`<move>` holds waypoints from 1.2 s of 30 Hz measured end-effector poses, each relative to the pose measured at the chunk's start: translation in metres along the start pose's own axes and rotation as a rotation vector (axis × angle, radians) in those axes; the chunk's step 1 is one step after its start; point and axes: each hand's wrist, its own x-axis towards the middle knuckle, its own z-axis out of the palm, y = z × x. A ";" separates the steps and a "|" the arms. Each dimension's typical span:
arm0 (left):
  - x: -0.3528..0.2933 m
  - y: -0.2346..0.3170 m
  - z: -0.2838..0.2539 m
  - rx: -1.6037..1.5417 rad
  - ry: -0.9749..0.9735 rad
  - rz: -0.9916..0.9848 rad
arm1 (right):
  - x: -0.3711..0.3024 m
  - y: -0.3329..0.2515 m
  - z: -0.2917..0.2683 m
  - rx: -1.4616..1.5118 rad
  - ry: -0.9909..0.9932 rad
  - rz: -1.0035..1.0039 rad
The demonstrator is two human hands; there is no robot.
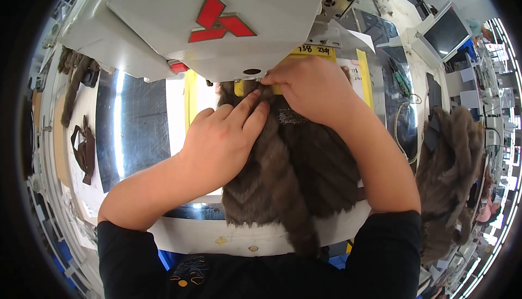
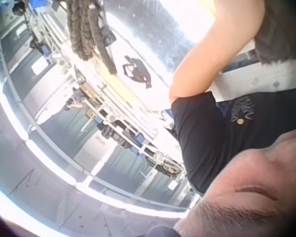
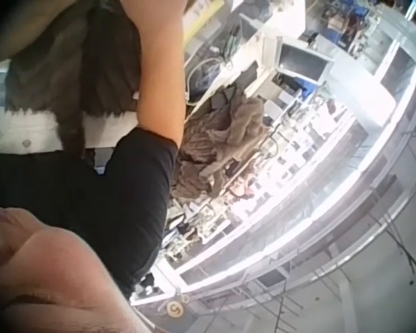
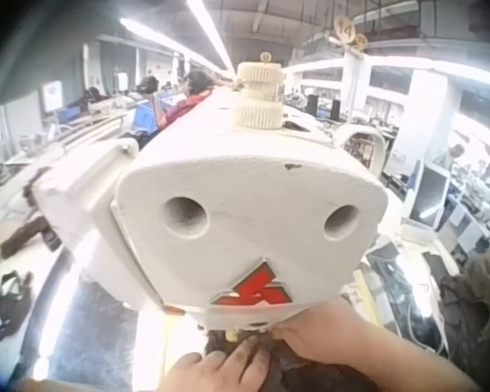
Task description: The recorder uses an industrial sewing machine to assemble and sew components of fur-textured bags.
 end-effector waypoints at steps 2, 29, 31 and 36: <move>0.002 -0.001 0.002 -0.002 0.010 0.004 | 0.002 0.004 0.001 0.018 0.005 0.009; 0.007 -0.022 -0.014 -0.010 -0.201 -0.077 | 0.031 0.016 0.012 0.096 0.036 0.079; 0.010 -0.021 -0.018 -0.043 -0.250 -0.100 | 0.031 0.016 0.013 0.111 0.019 0.094; 0.010 -0.029 -0.022 -0.218 -0.292 -0.171 | 0.010 0.014 0.001 0.121 -0.078 0.035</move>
